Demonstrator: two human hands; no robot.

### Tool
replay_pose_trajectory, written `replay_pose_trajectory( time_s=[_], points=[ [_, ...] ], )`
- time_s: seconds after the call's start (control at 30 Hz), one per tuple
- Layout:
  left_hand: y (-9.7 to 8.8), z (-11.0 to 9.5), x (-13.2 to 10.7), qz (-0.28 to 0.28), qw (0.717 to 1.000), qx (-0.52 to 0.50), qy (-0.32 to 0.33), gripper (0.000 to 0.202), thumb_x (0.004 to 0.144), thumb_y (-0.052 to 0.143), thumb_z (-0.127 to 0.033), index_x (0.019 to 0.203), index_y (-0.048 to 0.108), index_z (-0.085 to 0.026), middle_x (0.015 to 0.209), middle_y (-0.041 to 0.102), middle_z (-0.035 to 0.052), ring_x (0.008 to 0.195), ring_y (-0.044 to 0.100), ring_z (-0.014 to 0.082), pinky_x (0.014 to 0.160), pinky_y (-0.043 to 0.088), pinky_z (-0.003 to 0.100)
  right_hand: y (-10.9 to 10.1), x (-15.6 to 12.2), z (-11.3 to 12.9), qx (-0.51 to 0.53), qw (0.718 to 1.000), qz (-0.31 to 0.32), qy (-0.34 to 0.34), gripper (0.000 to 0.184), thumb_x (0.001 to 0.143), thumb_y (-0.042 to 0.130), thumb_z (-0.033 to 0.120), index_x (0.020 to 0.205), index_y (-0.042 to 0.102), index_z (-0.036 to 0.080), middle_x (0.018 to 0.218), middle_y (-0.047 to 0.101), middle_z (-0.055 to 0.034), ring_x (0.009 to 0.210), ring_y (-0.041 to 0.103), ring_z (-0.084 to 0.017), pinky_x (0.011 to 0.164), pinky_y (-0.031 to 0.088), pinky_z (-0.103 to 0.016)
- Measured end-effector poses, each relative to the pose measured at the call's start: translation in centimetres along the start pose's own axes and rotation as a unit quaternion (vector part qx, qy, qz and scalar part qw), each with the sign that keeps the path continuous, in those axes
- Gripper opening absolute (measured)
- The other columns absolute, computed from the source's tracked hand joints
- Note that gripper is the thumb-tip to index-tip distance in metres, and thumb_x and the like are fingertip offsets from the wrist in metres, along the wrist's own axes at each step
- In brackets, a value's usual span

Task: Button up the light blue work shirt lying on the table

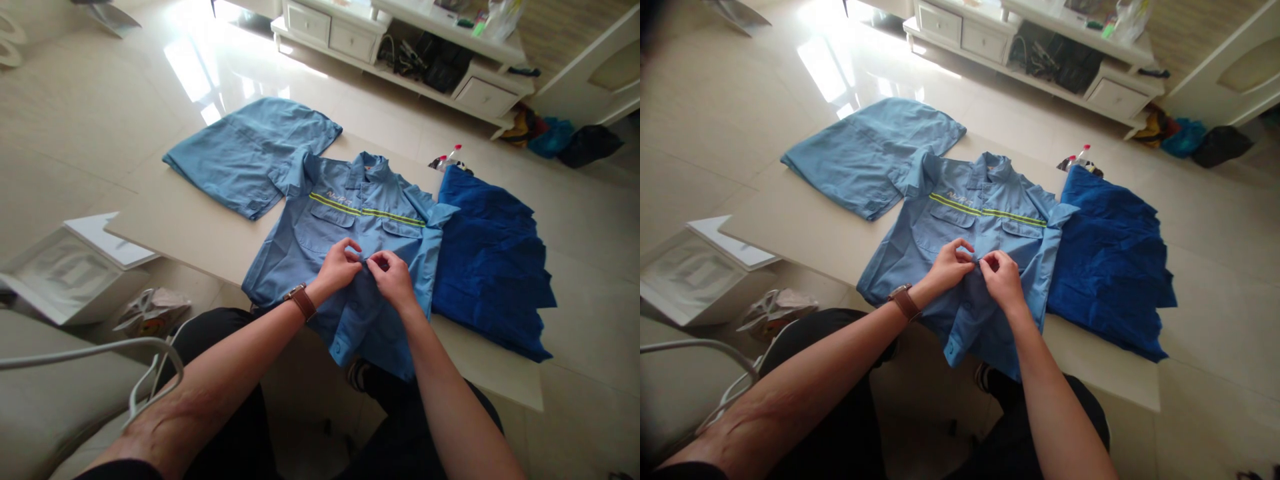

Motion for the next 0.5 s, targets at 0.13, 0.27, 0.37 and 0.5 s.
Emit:
replay_pose_trajectory(
  time_s=[0.13, 0.27, 0.37, 0.5],
  points=[
    [0.2, 0.0, 0.2, 0.009, 0.999, -0.028, -0.025, 0.039, 0.061, 0.058, 0.002, 0.094, 0.055, -0.018, 0.062, 0.062, -0.0071, 0.045, 0.045, 0.0043, 0.049, 0.026, 0.015, 0.5, 0.5, -1.5, 0.049, 0.997, 0.027, 0.049, 0.029, 0.080, 0.061, 0.049, 0.078, 0.062, 0.020, 0.075, 0.065, -0.0038, 0.072, 0.059, -0.020, 0.071, 0.047, -0.033],
    [0.4, -0.4, 0.1, 0.021, 0.999, 0.025, -0.008, 0.038, 0.062, 0.057, 0.002, 0.095, 0.056, -0.018, 0.065, 0.062, -0.0061, 0.050, 0.048, 0.0060, 0.051, 0.029, 0.017, 1.1, 0.6, -2.6, 0.086, 0.992, 0.038, 0.082, 0.031, 0.077, 0.061, 0.052, 0.078, 0.059, 0.021, 0.071, 0.060, -0.0009, 0.069, 0.056, -0.018, 0.067, 0.045, -0.031],
    [0.4, -1.6, -0.5, 0.016, 0.988, 0.141, 0.053, 0.037, 0.065, 0.056, 0.003, 0.095, 0.058, -0.018, 0.072, 0.064, -0.0043, 0.059, 0.054, 0.0079, 0.057, 0.035, 0.018, 1.9, 0.3, -3.5, 0.138, 0.981, 0.046, 0.126, 0.037, 0.072, 0.063, 0.058, 0.076, 0.055, 0.022, 0.066, 0.056, 0.0012, 0.063, 0.053, -0.016, 0.064, 0.044, -0.031],
    [0.4, -2.6, -1.5, 0.005, 0.956, 0.272, 0.111, 0.036, 0.068, 0.055, 0.003, 0.097, 0.061, -0.018, 0.075, 0.064, -0.0032, 0.066, 0.057, 0.0102, 0.062, 0.038, 0.020, 3.1, -0.2, -4.2, 0.182, 0.964, 0.076, 0.180, 0.042, 0.066, 0.068, 0.060, 0.072, 0.055, 0.021, 0.063, 0.054, 0.0010, 0.059, 0.052, -0.016, 0.060, 0.044, -0.030]
  ],
)
Point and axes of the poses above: each hand's wrist, its own x-axis towards the middle knuckle, its own y-axis out of the palm, z = x × y, the point moved 8 cm from there along x, towards the middle knuckle
